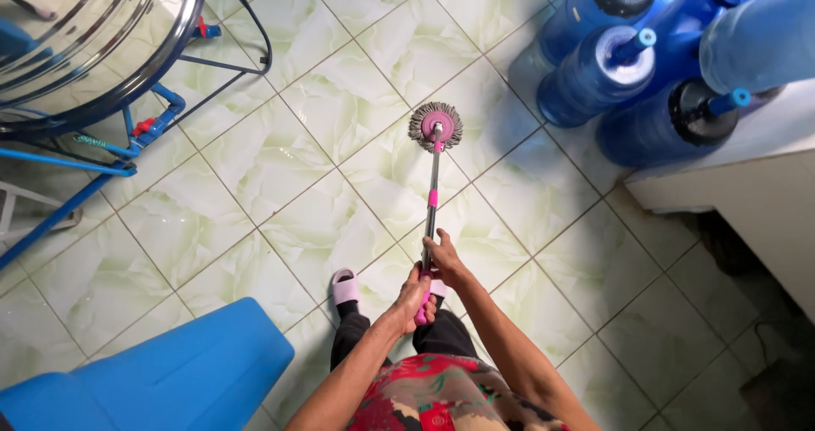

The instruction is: The person is mopping the tiled floor in a water production area, moving between filtration equipment and storage tanks.

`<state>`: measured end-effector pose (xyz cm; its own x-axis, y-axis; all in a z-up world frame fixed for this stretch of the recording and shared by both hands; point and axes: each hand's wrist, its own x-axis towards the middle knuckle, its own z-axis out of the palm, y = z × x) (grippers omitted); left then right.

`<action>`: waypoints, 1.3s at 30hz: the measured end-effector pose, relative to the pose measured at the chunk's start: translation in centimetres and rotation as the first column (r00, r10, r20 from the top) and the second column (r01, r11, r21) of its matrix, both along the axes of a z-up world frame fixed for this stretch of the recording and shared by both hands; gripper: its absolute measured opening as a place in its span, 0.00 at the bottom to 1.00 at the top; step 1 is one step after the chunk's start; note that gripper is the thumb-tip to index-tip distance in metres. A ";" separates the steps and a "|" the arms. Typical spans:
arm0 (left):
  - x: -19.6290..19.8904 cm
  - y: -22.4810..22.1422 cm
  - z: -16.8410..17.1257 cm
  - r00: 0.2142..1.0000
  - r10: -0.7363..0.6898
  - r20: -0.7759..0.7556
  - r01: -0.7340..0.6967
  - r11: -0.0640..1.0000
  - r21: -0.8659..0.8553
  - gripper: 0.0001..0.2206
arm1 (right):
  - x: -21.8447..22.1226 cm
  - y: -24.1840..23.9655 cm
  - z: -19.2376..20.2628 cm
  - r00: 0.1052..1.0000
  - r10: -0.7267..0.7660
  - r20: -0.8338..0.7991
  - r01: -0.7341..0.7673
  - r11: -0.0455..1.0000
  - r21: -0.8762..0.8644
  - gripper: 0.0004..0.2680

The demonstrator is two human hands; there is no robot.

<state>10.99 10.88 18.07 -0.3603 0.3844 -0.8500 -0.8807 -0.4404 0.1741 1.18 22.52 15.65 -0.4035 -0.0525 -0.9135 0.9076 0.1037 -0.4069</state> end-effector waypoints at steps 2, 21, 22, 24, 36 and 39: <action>1.3 -2.2 0.2 0.998 -0.057 0.029 0.057 0.998 -0.026 0.28 | 2.5 -2.1 -5.8 0.993 -0.055 -0.109 0.055 0.998 0.002 0.28; -4.9 -15.9 -0.7 0.764 -0.641 -0.073 0.622 0.761 -0.183 0.29 | 3.2 -15.2 -9.4 0.929 -0.283 -0.237 0.363 0.816 0.449 0.14; -4.4 -15.5 0.0 0.745 -0.662 -0.078 0.643 0.744 -0.180 0.29 | 4.4 -14.6 -11.1 0.920 -0.308 -0.240 0.387 0.803 0.452 0.14; -3.6 -14.7 1.6 0.699 -0.714 -0.048 0.685 0.687 -0.241 0.31 | 6.6 -13.5 -14.5 0.937 -0.205 -0.283 0.323 0.815 0.481 0.14; -4.6 -15.5 2.7 0.478 -0.872 0.104 0.878 0.476 -0.046 0.30 | 12.6 -15.2 -13.7 0.817 -0.572 -0.075 0.505 0.646 0.573 0.19; -5.6 -9.4 1.4 0.473 -0.876 0.092 0.881 0.470 -0.051 0.29 | 10.4 -9.2 -11.5 0.770 -0.621 -0.148 0.574 0.572 0.586 0.19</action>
